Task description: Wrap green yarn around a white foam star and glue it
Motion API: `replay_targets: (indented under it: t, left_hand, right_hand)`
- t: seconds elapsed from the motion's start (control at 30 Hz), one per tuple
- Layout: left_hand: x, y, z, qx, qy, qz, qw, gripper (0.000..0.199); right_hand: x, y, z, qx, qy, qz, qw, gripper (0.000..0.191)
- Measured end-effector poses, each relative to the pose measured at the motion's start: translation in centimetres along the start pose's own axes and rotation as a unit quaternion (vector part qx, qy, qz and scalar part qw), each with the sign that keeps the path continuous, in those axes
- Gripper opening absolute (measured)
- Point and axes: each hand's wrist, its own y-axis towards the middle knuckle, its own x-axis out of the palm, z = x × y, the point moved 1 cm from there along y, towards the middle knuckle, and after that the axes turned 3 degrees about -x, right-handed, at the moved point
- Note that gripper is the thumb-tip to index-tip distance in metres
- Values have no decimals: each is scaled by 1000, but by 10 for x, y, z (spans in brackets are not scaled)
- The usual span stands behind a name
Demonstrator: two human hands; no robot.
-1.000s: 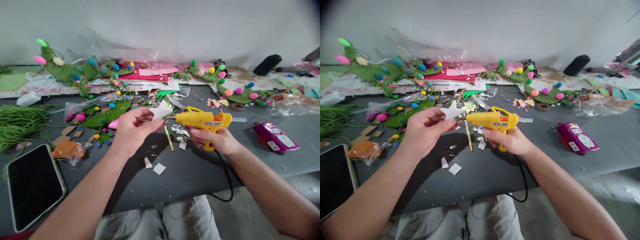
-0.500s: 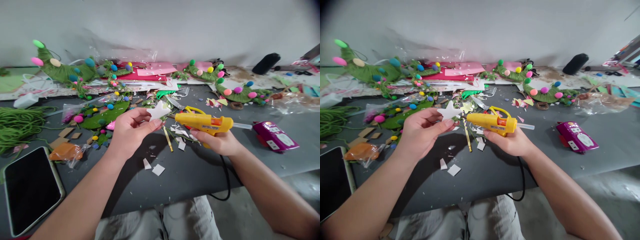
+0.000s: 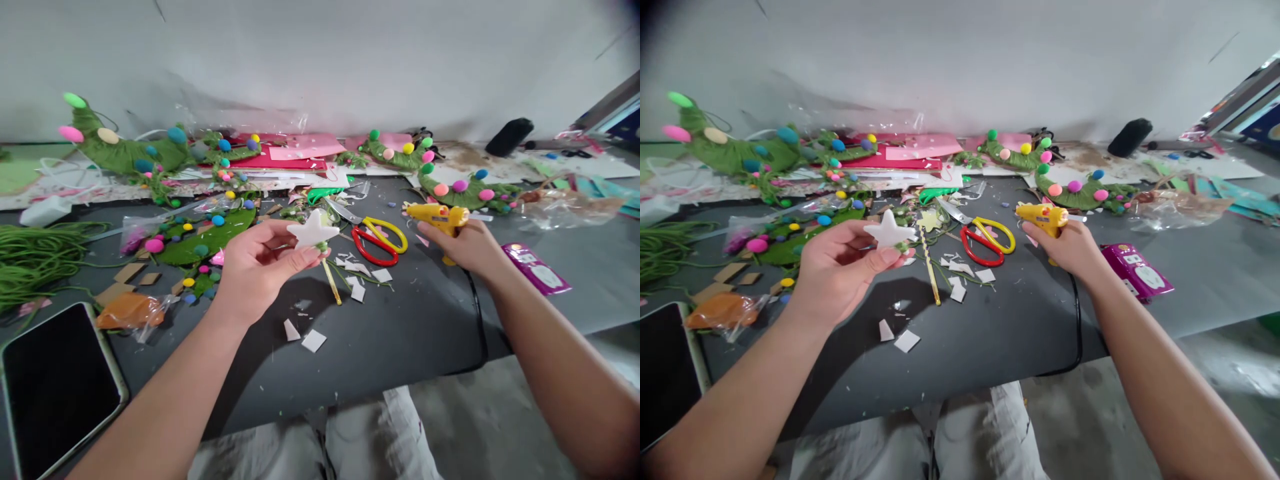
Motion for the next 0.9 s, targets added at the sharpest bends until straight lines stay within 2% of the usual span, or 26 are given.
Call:
replay_targets:
  t: [0.1,0.23,0.43,0.6,0.73,0.9]
  left_hand:
    - [1,-1,1,-3,3,-1,1000,25]
    - [1,-2,2,5,21,13,1000,26]
    - [3,-2,2,11,21,17,1000,24]
    - [4,-2,2,8,34,9,999,25]
    - [3,-2,1,6,37,9,999,25]
    - [3,-1,0,3,38,7,999,26]
  right_hand:
    - [1,-1,8,-9,-18,-3,1000,48]
    - [-5,-11,14,-22,-33,-14,999,52]
    - [-19,-38,29,13,-6,35,999,59]
    - [-15,-41,34,-2,56,-64,996,52]
    - [-12,-38,35,-19,19,-78,997,52]
    - [-6,-41,31,-43,-66,-44,996,38]
